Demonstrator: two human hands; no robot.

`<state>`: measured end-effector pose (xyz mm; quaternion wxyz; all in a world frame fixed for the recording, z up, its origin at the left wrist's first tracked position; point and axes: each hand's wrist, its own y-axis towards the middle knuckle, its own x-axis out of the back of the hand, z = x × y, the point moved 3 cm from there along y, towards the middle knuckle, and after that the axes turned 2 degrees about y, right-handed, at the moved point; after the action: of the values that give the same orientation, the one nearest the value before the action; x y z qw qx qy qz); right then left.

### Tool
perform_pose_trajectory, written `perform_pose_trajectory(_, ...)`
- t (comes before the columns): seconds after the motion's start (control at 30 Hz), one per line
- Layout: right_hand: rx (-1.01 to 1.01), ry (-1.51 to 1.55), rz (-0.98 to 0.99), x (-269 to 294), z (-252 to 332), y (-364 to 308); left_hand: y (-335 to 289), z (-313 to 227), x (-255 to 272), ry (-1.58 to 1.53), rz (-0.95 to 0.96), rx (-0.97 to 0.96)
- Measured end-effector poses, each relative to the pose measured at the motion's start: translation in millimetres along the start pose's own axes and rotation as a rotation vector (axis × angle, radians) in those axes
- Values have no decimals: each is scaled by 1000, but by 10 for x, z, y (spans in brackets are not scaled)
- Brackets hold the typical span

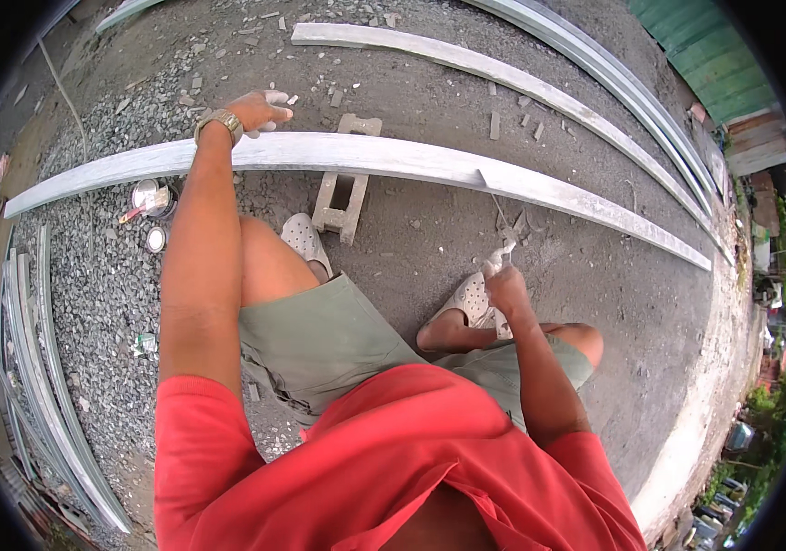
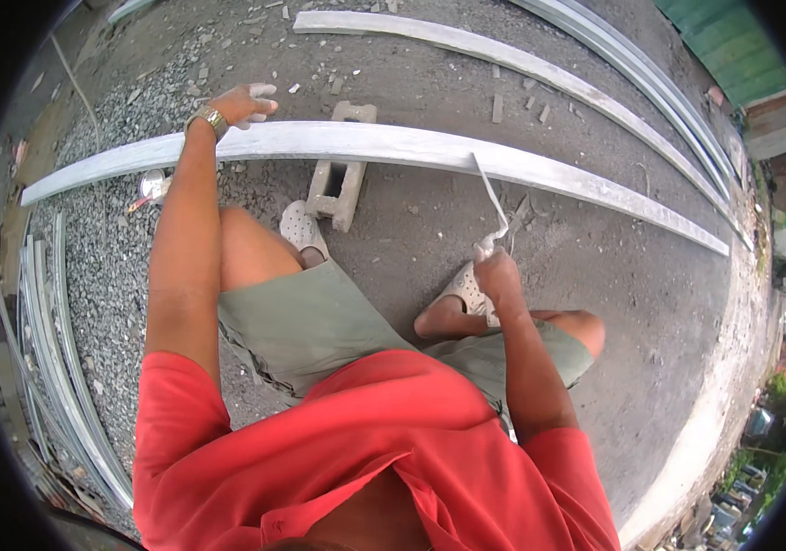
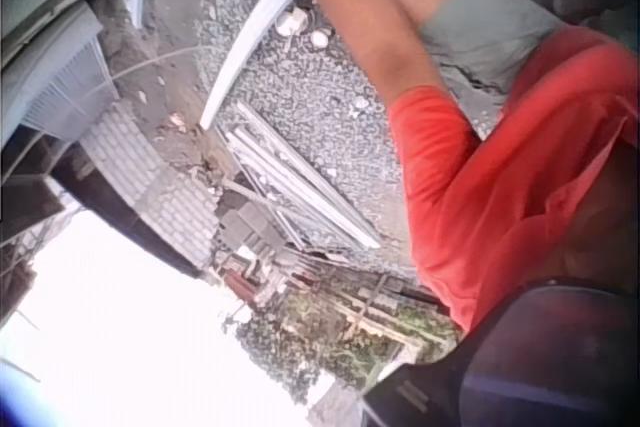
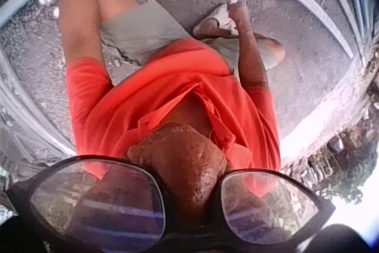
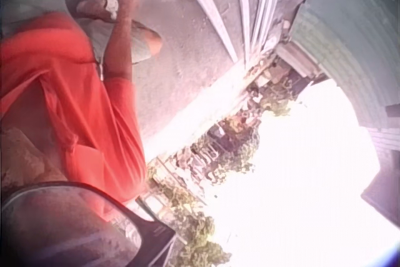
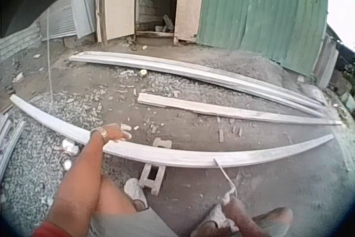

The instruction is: Applying plaster or mortar to a metal profile using a trowel.

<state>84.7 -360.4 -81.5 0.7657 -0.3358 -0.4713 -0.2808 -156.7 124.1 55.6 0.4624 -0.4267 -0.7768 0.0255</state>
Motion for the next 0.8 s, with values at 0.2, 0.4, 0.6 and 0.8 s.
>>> perform_pose_trajectory(0.2, 89, 14, 176, 281, 1100, -32, -23, -76, -97, 37, 67, -23)
perform_pose_trajectory(0.4, 24, -148, 239, 833, 483, 169, -102, 116, 88, 50, 54, -36)
perform_pose_trajectory(0.6, 101, -131, 283, 656, 1186, -3, 86, 42, -3, -28, 14, -50)
perform_pose_trajectory(0.8, -216, -161, 220, 1044, -115, 206, 12, 164, 182, -51, 32, -67)
